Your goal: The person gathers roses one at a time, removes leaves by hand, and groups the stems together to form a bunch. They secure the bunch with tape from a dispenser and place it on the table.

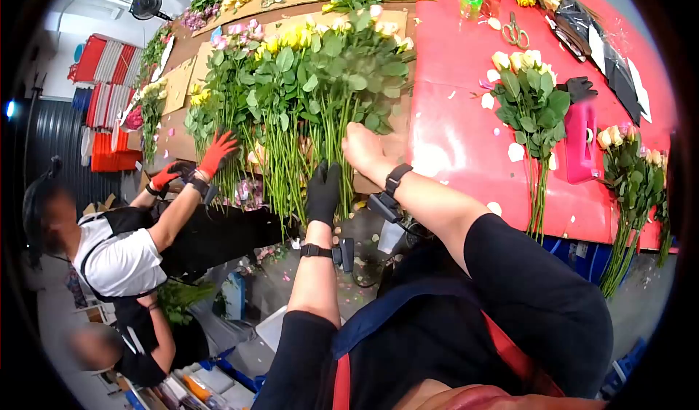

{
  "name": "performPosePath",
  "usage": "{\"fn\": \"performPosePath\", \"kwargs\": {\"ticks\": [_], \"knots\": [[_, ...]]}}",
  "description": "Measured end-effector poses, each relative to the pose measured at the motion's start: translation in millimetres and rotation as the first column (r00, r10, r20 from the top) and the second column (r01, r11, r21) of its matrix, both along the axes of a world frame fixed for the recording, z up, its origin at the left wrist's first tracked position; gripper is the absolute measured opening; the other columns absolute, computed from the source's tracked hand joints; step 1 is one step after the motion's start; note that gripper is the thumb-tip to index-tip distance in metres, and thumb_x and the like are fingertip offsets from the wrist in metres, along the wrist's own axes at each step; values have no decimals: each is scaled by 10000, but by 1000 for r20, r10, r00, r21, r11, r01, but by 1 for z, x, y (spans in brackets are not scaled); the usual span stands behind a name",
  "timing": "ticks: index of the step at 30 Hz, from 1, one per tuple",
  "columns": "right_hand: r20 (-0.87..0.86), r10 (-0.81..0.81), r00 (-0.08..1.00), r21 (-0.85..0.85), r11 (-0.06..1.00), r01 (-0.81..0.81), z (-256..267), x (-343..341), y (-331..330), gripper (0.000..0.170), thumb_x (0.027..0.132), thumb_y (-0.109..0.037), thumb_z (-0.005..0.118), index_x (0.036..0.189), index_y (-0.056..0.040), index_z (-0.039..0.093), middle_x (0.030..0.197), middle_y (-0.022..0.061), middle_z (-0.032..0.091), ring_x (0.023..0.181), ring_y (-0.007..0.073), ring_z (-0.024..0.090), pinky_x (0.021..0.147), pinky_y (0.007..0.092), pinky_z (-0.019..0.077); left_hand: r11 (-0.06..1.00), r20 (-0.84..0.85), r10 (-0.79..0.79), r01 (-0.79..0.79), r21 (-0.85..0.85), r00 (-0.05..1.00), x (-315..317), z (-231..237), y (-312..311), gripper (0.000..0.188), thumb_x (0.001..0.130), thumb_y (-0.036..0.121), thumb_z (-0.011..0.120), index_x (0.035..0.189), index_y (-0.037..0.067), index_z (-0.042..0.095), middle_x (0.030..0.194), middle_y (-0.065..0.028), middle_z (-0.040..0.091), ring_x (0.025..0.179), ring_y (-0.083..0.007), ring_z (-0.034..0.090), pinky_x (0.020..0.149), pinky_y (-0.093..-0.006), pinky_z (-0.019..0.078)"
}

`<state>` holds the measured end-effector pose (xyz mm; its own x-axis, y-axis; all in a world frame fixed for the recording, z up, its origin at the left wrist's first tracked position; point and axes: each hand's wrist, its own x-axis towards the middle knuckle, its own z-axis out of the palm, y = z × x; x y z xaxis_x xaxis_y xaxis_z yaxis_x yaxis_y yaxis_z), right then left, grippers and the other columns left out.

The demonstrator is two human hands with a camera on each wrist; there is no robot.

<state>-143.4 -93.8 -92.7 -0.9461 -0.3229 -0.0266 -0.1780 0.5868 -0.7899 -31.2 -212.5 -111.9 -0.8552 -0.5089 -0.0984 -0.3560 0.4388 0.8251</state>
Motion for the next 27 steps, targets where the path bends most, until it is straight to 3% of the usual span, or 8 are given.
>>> {"fn": "performPosePath", "kwargs": {"ticks": [2,4,5,6,10,16,21,27], "knots": [[-96,100,990,52,994,-96,-1,-5,-7,159,792,-53,512,925,22,555,924,220,613,857,366,636,752,438,523,956,60,-56,71,-284,997,4,4,-1,703,848,421,647,1300,-83,458,1176,-267,590,978,-304,625,817,-354,487],[-109,163,981,49,986,-158,-5,-11,-13,154,792,-58,512,915,20,562,922,221,620,842,363,642,735,440,527,788,327,-76,258,-559,942,0,44,23,856,802,537,633,1352,-70,386,1140,-277,591,970,-346,622,789,-391,496],[-117,198,973,51,980,-193,-7,-15,-15,152,791,-60,512,910,19,566,922,222,623,835,362,645,726,441,528,670,451,-46,362,-648,891,-1,57,35,932,778,595,626,1377,-63,350,1122,-282,592,965,-366,621,775,-409,500],[-140,180,974,41,984,-176,-10,-19,-13,151,784,-64,503,872,20,593,897,225,642,826,371,648,718,449,528,687,530,-22,398,-608,847,-6,56,37,1091,721,689,604,1425,-56,229,1079,-266,600,938,-372,623,729,-437,502],[13,309,951,95,946,-309,-11,-33,25,256,786,-239,595,836,11,618,863,228,645,847,397,625,734,474,500,501,526,54,432,-750,849,-16,6,37,936,781,434,626,1409,-110,194,915,-230,621,699,-317,655,583,-456,506],[71,292,954,58,953,-296,-26,-22,69,276,782,-278,634,827,-6,640,791,204,650,760,354,635,692,436,490,615,622,45,469,-634,782,-22,22,38,833,819,336,582,1425,-86,198,961,-193,631,776,-277,659,624,-442,513],[187,235,954,95,962,-256,12,-43,94,262,780,-256,659,864,-8,658,795,170,657,733,275,641,679,377,503,780,625,-175,495,-384,761,-19,60,19,998,755,612,589,1404,-74,265,1168,-257,581,1009,-367,609,813,-434,502],[69,231,971,157,958,-239,104,-90,96,214,811,-195,646,859,13,637,740,167,655,700,258,651,643,372,504,925,291,-206,283,-253,934,-1,103,-20,637,766,557,640,1098,14,631,1080,-239,610,991,-353,609,847,-421,482]]}}
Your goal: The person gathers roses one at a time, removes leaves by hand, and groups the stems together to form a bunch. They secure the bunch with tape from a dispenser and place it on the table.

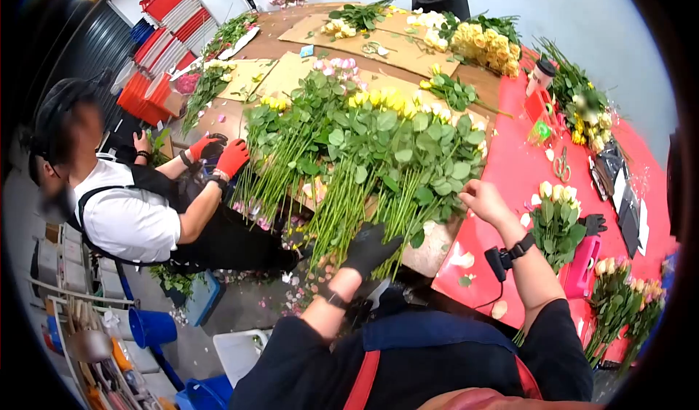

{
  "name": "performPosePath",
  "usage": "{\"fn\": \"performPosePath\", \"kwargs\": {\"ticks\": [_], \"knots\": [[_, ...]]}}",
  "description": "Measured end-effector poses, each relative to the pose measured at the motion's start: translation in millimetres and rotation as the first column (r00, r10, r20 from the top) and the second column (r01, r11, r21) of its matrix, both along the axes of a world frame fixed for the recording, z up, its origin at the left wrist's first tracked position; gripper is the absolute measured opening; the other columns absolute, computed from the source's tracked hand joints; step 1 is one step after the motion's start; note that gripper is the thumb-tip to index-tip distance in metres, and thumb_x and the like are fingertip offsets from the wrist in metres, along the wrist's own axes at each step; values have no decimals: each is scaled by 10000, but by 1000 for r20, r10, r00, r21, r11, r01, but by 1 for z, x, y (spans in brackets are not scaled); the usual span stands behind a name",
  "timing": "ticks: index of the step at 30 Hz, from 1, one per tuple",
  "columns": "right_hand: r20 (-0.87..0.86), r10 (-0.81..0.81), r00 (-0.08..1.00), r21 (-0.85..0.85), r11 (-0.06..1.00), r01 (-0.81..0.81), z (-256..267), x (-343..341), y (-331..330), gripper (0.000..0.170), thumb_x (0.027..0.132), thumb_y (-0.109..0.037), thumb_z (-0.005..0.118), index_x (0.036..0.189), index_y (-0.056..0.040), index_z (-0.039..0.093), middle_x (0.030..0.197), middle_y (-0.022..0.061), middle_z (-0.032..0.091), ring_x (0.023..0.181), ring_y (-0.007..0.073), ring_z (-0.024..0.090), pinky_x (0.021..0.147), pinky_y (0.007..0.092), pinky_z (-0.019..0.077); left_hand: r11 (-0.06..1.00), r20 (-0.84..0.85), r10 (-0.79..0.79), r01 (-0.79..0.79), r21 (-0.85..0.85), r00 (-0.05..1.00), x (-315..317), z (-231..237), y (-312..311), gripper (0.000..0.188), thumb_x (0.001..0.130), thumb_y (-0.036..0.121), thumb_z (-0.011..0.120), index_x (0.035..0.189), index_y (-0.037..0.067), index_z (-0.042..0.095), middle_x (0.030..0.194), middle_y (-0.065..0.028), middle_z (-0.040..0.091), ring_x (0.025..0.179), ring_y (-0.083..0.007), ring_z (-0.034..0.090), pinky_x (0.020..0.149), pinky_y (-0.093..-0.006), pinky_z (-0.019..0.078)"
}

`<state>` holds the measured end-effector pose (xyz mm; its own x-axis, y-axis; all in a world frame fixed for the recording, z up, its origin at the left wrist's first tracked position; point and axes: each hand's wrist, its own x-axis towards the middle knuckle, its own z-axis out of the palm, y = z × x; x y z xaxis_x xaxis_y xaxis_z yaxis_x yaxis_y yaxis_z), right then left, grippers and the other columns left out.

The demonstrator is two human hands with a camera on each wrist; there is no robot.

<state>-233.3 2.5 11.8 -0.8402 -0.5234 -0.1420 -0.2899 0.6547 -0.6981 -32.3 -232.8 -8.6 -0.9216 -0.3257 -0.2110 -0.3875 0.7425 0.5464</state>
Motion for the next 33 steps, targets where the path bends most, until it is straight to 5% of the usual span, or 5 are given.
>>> {"fn": "performPosePath", "kwargs": {"ticks": [11,18,24,30,33], "knots": [[400,-85,913,-434,860,271,105,-107,-47,305,929,-323,589,948,-20,618,818,15,623,679,68,566,592,216,473,231,-115,331,38,972,937,-106,69,-171,378,919,370,566,1148,70,566,1000,-66,607,896,-212,627,767,-380,547],[246,-211,946,-203,943,263,172,-115,-23,272,908,-289,589,852,-28,639,776,43,658,670,89,616,569,219,488,-146,-48,325,101,984,945,-245,89,-221,923,833,707,441,1401,-4,289,1396,-238,350,1295,-360,367,1039,-559,353],[521,-317,792,-601,522,605,194,-208,136,614,871,-603,529,1048,-15,548,900,101,672,813,193,648,751,291,523,-202,-106,126,130,971,986,-363,114,-148,1145,723,809,464,1465,4,129,1508,-250,154,1372,-383,251,1076,-609,244],[275,-493,826,-498,662,560,270,-273,154,1095,786,-796,401,1434,67,207,1433,277,320,1352,401,272,1143,440,156,-430,-392,-188,283,857,901,-466,106,-57,820,813,629,464,1369,40,339,1292,-169,487,1050,-293,538,947,-482,420],[196,-290,937,-400,848,347,277,-315,141,924,830,-708,436,1415,-7,294,1363,207,422,1213,294,437,1050,391,314,-551,-531,-139,380,743,836,-497,103,-3,525,877,388,529,1274,50,466,1229,-111,555,1014,-248,573,918,-399,444]]}}
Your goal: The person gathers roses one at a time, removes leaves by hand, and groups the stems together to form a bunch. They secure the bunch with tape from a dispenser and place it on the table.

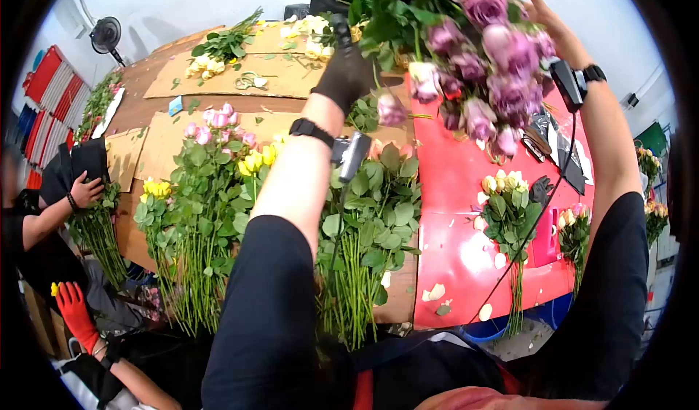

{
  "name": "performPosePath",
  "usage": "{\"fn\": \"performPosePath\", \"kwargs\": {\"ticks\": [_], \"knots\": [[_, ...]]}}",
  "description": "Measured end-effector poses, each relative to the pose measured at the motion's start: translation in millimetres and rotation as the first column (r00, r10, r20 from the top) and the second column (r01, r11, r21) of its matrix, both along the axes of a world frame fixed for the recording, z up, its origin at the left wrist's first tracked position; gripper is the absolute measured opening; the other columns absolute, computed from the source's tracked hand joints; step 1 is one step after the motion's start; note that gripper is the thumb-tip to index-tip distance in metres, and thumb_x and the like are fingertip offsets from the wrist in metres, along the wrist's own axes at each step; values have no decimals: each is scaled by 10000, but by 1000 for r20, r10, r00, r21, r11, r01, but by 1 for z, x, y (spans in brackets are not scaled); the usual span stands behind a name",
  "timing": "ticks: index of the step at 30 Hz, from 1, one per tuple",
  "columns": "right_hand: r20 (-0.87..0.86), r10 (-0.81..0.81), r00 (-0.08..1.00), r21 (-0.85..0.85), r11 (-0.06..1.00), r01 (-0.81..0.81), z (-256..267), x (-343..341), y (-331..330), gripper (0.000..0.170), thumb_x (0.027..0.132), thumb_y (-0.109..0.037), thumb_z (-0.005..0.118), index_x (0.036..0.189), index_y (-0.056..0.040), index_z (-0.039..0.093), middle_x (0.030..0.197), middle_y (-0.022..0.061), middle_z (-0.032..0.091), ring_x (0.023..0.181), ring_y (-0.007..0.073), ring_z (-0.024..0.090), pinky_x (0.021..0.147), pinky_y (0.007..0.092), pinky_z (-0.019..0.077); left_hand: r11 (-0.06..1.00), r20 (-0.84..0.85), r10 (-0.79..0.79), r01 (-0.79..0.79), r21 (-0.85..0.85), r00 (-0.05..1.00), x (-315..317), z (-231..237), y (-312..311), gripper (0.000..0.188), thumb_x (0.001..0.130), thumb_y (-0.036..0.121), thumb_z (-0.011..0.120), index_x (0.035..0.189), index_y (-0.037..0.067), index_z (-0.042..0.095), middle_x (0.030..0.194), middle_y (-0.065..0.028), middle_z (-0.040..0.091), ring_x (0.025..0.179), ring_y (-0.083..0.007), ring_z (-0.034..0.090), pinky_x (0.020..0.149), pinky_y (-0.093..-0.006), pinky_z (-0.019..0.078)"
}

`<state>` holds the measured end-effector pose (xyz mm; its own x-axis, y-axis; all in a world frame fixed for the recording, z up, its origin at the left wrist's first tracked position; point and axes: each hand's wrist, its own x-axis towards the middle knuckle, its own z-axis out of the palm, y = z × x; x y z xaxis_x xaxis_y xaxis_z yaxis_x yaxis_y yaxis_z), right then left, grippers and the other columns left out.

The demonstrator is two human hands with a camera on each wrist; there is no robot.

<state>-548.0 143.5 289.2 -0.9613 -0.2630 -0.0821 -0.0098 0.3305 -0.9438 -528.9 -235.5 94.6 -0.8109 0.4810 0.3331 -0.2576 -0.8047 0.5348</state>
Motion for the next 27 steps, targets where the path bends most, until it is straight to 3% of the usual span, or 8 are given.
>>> {"fn": "performPosePath", "kwargs": {"ticks": [2,6,15,17,18,23,26,27], "knots": [[-14,35,999,62,997,-35,-9,-15,-27,900,832,-690,454,1413,-18,308,1367,205,423,1204,290,452,1045,385,328,995,-91,5,4,98,996,-13,-5,18,336,921,227,573,1210,57,550,1187,-73,599,990,-217,596,898,-344,460],[20,116,993,113,987,-117,-45,-18,-62,853,837,-653,490,1410,-40,336,1374,200,425,1186,282,484,1036,374,356,980,-148,0,30,198,989,-22,-19,50,339,924,215,560,1222,56,542,1187,-69,597,998,-209,592,898,-335,459],[65,233,970,56,970,-237,-132,26,-95,755,847,-570,572,1401,-89,398,1390,190,431,1145,263,554,1016,347,419,984,-120,-150,159,74,981,-8,-33,76,346,932,188,530,1250,52,525,1187,-62,593,1016,-188,582,898,-315,458],[174,115,978,-7,993,-115,-137,65,-110,732,840,-504,631,1386,-71,409,1337,175,491,1082,208,590,967,298,457,980,-102,-196,199,24,975,6,-34,74,348,934,182,524,1256,52,521,1187,-60,592,1020,-184,580,898,-310,457],[278,181,943,-232,966,-117,-128,95,-121,715,821,-454,681,1358,-50,436,1258,147,562,1074,176,594,959,299,465,974,-87,-226,226,-3,970,15,-35,75,349,935,179,521,1259,51,519,1187,-59,591,1022,-182,579,898,-308,457],[275,33,961,-517,848,119,-151,190,-114,439,862,-285,640,1240,-77,554,1059,24,653,880,83,626,777,241,513,906,19,-391,389,-166,920,73,-31,64,355,939,163,504,1275,49,509,1187,-55,589,1033,-171,573,897,-296,456],[281,-61,958,-720,647,252,-164,246,-101,397,840,-213,662,1178,-36,551,1054,48,641,913,144,635,809,300,529,805,71,-515,510,-303,854,103,-6,71,359,942,154,494,1284,48,504,1188,-53,587,1039,-164,570,897,-290,456],[261,-149,954,-691,661,292,-169,261,-96,394,819,-214,684,1151,-38,564,1025,43,635,855,133,625,758,289,522,756,88,-561,552,-350,823,110,6,79,360,943,151,491,1287,48,502,1188,-52,587,1041,-162,569,897,-287,456]]}}
